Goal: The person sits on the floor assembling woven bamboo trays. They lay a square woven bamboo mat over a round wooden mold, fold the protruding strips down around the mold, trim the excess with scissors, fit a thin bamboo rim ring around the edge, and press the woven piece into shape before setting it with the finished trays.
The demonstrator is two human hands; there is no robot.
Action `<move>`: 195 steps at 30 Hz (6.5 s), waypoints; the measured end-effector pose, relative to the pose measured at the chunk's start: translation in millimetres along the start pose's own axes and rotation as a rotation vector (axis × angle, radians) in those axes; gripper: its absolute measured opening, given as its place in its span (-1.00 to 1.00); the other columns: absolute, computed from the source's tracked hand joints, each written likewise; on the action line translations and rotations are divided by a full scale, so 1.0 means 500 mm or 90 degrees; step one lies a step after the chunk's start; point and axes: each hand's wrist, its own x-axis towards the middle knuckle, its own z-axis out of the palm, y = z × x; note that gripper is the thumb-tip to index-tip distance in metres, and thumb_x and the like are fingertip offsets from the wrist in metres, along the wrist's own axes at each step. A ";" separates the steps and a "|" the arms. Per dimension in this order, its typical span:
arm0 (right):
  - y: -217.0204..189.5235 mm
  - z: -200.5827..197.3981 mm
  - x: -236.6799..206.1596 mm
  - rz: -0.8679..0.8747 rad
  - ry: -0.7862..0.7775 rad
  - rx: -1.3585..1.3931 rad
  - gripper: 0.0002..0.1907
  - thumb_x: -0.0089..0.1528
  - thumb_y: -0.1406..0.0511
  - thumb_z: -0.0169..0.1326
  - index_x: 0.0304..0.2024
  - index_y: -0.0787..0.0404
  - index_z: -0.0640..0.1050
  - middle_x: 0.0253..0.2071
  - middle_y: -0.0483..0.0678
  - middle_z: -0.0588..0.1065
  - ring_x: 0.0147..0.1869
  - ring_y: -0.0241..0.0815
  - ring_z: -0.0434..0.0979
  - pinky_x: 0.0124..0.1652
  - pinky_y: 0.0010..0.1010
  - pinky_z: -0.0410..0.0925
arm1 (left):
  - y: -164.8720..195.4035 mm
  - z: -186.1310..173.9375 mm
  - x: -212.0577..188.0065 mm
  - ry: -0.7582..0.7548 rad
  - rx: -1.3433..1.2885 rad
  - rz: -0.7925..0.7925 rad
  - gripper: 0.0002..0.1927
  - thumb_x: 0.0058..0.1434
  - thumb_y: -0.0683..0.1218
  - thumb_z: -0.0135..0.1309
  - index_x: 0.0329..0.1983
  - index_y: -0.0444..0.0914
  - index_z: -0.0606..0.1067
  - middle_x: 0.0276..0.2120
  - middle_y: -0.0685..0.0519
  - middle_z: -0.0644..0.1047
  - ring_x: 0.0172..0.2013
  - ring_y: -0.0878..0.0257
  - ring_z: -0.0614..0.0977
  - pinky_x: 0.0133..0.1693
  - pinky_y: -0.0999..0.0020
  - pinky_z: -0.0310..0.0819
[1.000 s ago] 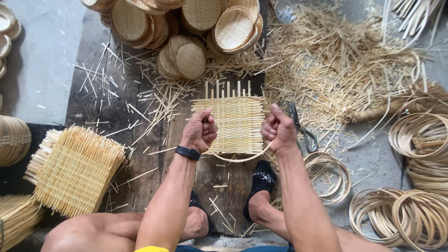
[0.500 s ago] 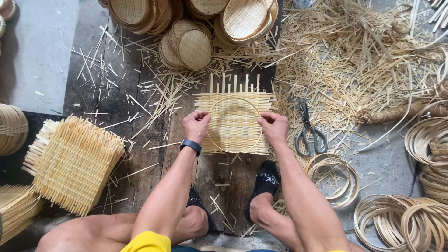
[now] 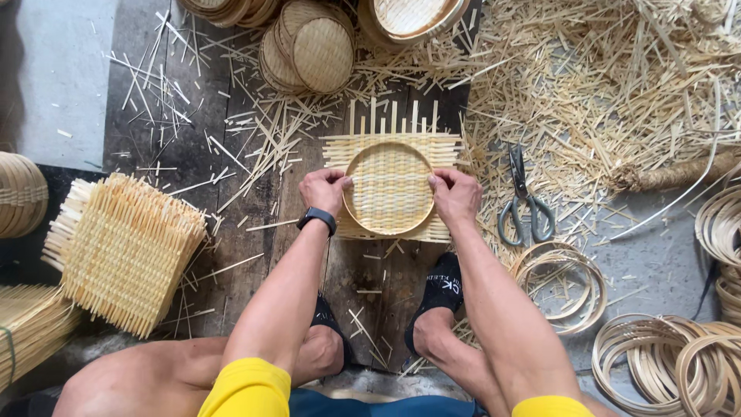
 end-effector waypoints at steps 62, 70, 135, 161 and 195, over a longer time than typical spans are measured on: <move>0.020 0.146 -0.241 0.298 -0.168 0.239 -0.61 0.23 0.13 0.27 -0.51 0.32 0.61 -0.67 -0.11 0.48 -0.64 -0.36 0.36 -0.62 -0.51 0.19 | 0.119 0.102 0.089 -0.186 0.096 0.396 -0.77 0.39 0.07 0.02 -0.13 -0.10 0.61 -0.25 0.08 0.60 -0.18 0.05 0.57 0.00 0.11 0.42; -0.043 0.065 0.036 -0.106 0.123 0.074 -0.81 0.15 0.28 0.36 -0.25 0.26 0.70 -0.29 -0.07 0.57 -0.26 -0.28 0.53 -0.23 -0.38 0.41 | 0.111 0.112 0.103 -0.222 0.091 0.369 -0.78 0.38 0.02 0.03 -0.13 -0.13 0.64 -0.21 0.08 0.65 -0.19 0.08 0.59 -0.07 0.21 0.47; 0.384 -0.207 0.064 0.235 -0.194 0.071 -0.50 0.02 0.29 0.35 -0.05 0.39 0.56 -0.24 0.17 0.57 -0.25 -0.06 0.52 -0.24 -0.26 0.37 | 0.150 0.087 -0.181 -0.148 0.320 0.506 -0.06 -0.29 0.12 0.41 0.28 0.10 0.39 0.19 -0.09 0.27 0.21 -0.13 0.25 0.03 -0.11 0.24; 0.142 -0.187 -0.136 0.180 -0.224 0.066 -0.55 0.15 0.02 0.26 -0.36 0.28 0.50 -0.56 0.00 0.40 -0.54 -0.07 0.41 -0.50 -0.22 0.36 | 0.084 0.088 -0.177 -0.194 0.258 0.507 0.13 -0.28 -0.03 0.50 0.43 0.03 0.25 0.39 -0.22 0.08 0.35 -0.27 0.14 0.27 -0.21 0.12; 0.241 -0.124 0.029 -0.474 0.032 -0.452 -0.53 -0.03 0.02 0.21 -0.44 0.31 0.50 -0.46 0.10 0.45 -0.42 -0.05 0.48 -0.48 -0.23 0.43 | 0.136 0.074 -0.138 -0.474 0.309 0.587 -0.07 -0.32 -0.02 0.34 0.29 0.07 0.45 0.37 -0.09 0.21 0.38 -0.16 0.17 0.34 -0.12 0.04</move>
